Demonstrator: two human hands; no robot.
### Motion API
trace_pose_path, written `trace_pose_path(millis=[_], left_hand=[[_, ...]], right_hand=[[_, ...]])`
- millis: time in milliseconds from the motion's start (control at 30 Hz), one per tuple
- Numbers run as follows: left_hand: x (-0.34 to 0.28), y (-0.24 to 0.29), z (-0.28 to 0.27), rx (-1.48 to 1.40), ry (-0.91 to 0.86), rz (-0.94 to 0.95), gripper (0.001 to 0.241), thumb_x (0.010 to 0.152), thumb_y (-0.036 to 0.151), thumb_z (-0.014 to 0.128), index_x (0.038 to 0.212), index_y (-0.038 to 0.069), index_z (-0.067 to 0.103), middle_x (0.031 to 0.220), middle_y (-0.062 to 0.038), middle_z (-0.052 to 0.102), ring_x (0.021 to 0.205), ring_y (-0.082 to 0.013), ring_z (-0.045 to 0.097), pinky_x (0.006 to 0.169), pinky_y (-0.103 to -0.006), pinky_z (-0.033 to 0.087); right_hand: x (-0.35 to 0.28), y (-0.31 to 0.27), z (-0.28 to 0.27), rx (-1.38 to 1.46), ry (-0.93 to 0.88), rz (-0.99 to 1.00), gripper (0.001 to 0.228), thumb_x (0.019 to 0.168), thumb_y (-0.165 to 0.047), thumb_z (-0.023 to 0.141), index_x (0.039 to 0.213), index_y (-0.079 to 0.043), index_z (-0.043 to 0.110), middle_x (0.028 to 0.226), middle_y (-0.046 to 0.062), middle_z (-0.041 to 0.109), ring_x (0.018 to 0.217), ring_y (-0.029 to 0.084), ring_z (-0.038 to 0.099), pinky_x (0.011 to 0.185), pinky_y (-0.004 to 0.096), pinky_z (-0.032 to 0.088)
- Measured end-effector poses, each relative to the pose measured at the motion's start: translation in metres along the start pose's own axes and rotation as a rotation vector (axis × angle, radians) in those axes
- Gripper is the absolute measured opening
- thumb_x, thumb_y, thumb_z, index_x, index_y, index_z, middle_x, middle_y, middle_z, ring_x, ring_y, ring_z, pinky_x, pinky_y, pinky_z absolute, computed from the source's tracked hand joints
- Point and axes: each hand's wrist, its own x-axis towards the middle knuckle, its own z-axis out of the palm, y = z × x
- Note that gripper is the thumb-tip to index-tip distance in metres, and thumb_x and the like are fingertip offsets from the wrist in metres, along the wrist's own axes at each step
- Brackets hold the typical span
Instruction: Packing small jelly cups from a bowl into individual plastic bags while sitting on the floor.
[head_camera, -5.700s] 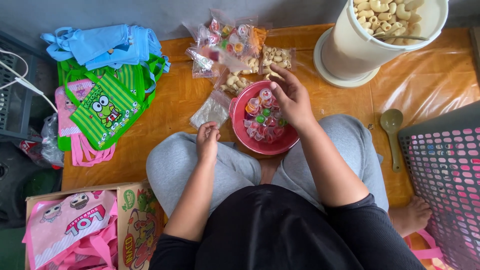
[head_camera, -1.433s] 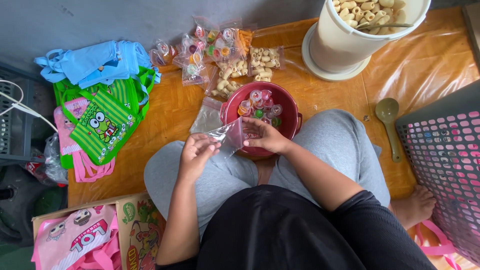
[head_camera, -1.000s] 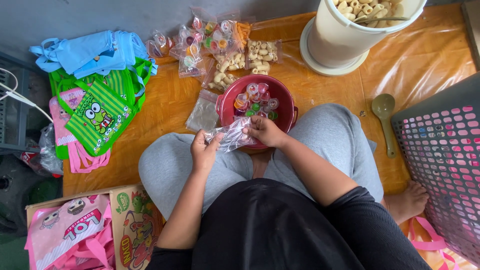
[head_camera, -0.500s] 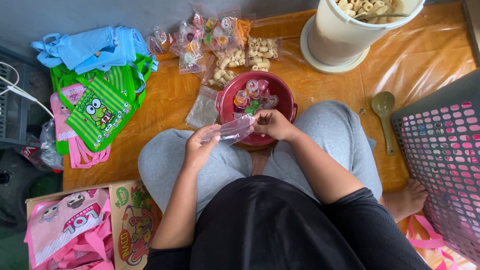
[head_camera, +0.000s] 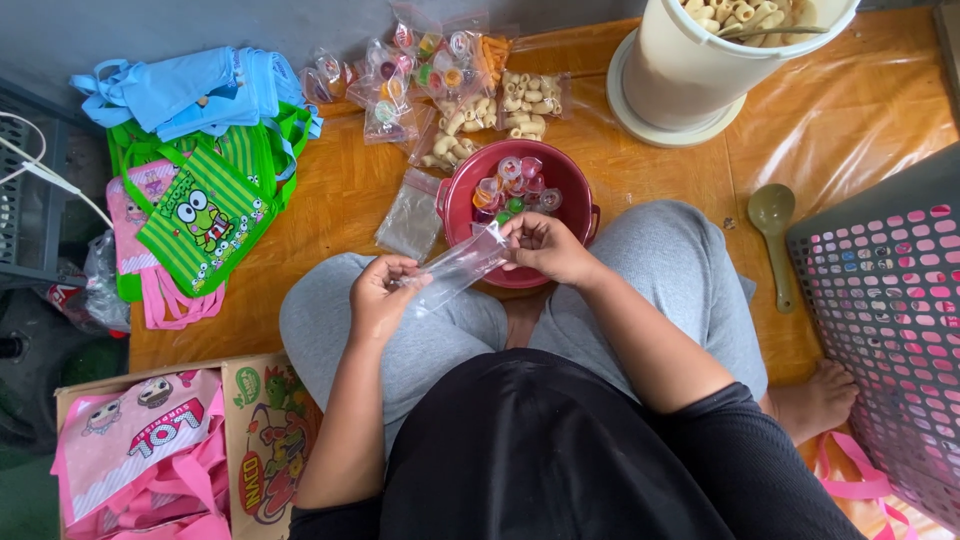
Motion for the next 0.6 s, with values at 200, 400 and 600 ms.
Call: trace_pose_path(millis=[200,400,600], left_hand=[[-0.002,0.01,-0.008,-0.149,-0.159,-0.091,0.031,0.087,0.012,0.083,0.114,0.006,0.07,0.11,-0.009,0.073,0.083,-0.0079,0.072,0.057,-0.0167,0.06],[0.0,0.006,-0.002,-0.218,-0.085,0.018,0.012,0.097,0.009,0.071,0.107,0.003,0.069,0.115,-0.011,0.073,0.108,-0.016,0.071,0.1,-0.0331,0.056],[0.004,0.02,-0.011,0.024,-0.118,0.174,0.053,0.097,0.029,0.073,0.143,0.009,0.053,0.146,-0.017,0.045,0.146,-0.0389,0.036,0.123,-0.0549,0.022]], right_hand=[[-0.004,-0.008,-0.001,-0.285,-0.081,-0.147,0.027,0.083,-0.002,0.085,0.109,0.001,0.078,0.085,0.016,0.067,0.087,0.02,0.065,0.08,0.039,0.058],[-0.005,-0.014,0.013,-0.318,-0.112,-0.093,0.017,0.091,-0.007,0.077,0.107,-0.003,0.08,0.083,0.015,0.073,0.076,0.016,0.067,0.071,0.031,0.061],[-0.014,-0.059,0.018,-0.642,-0.148,-0.352,0.012,0.09,-0.007,0.077,0.101,-0.004,0.081,0.102,0.021,0.072,0.097,0.039,0.071,0.083,0.047,0.057]])
